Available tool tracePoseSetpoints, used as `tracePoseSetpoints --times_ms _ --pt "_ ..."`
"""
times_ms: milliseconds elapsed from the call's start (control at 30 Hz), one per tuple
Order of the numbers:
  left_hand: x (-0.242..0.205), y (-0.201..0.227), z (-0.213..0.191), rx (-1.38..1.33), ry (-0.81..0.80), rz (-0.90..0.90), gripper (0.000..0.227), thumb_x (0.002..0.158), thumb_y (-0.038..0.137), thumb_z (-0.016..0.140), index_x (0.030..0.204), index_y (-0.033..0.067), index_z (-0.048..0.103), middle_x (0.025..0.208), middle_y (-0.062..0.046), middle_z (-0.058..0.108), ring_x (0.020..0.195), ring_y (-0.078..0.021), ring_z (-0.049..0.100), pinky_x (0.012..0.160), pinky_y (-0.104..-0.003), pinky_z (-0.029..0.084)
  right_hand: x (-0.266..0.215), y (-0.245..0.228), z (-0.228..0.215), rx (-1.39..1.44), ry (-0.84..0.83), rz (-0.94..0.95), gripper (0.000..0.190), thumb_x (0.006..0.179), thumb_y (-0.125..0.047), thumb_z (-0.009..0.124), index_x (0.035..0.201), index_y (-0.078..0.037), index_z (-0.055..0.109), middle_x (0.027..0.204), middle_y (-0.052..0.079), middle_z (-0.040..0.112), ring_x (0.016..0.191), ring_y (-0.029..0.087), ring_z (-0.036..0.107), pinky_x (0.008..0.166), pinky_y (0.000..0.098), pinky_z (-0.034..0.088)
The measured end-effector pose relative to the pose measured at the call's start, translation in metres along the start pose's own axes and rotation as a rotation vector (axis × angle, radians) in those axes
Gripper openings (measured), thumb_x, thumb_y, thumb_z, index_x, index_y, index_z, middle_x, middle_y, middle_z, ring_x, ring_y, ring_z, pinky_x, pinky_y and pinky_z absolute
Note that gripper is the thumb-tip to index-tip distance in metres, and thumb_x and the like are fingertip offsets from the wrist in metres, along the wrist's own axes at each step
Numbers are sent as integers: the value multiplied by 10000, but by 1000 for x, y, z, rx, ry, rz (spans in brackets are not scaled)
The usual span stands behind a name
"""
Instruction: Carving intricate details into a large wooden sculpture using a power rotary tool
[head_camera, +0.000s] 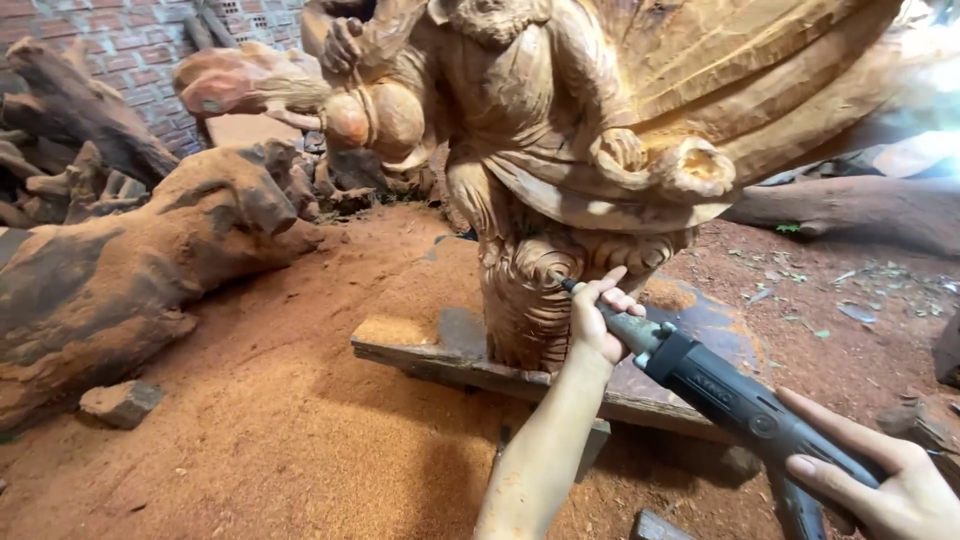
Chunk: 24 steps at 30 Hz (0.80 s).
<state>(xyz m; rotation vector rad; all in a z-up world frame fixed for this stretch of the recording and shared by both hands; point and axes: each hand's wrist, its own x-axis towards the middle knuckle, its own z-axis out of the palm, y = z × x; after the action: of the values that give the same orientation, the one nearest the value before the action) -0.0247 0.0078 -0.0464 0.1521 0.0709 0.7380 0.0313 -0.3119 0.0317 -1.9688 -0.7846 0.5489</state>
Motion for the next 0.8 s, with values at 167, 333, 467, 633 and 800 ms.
tracePoseSetpoints --times_ms 167,333,467,633,800 --pt "-5 -1 3 19 -12 6 605 834 108 617 1413 -15 493 529 100 427 459 -43 440 518 -242 417 -7 -2 7 97 75 -13 721 776 86 806 1452 -156 752 797 288 675 498 360 400 458 421 334" --pt "8 -6 -5 23 -16 50 599 826 115 653 1376 -70 506 539 63 421 463 -68 404 522 -285 444 -7 -4 1 -159 73 14 766 818 -49 784 1532 -297 659 463 373 570 358 393 423 350 460 357" --pt "4 -7 -5 26 -37 71 682 826 103 667 1440 -100 449 544 60 415 465 -71 427 522 -303 480 -2 18 0 -110 21 -57 778 825 -69 695 1577 -244 598 434 336 518 296 357 377 289 425 290" --pt "-8 -5 4 35 -62 44 756 845 95 609 1533 -73 343 564 81 439 485 -53 439 552 -283 468 2 23 -1 -104 -27 -58 816 832 -44 654 1620 -217 530 428 350 473 297 361 355 291 404 259" --pt "-4 -8 1 38 -58 57 722 854 83 591 1519 -71 357 575 74 419 495 -61 435 550 -293 465 6 29 -4 -94 -45 -45 822 837 -31 639 1629 -212 517 422 362 460 288 377 373 280 408 264"
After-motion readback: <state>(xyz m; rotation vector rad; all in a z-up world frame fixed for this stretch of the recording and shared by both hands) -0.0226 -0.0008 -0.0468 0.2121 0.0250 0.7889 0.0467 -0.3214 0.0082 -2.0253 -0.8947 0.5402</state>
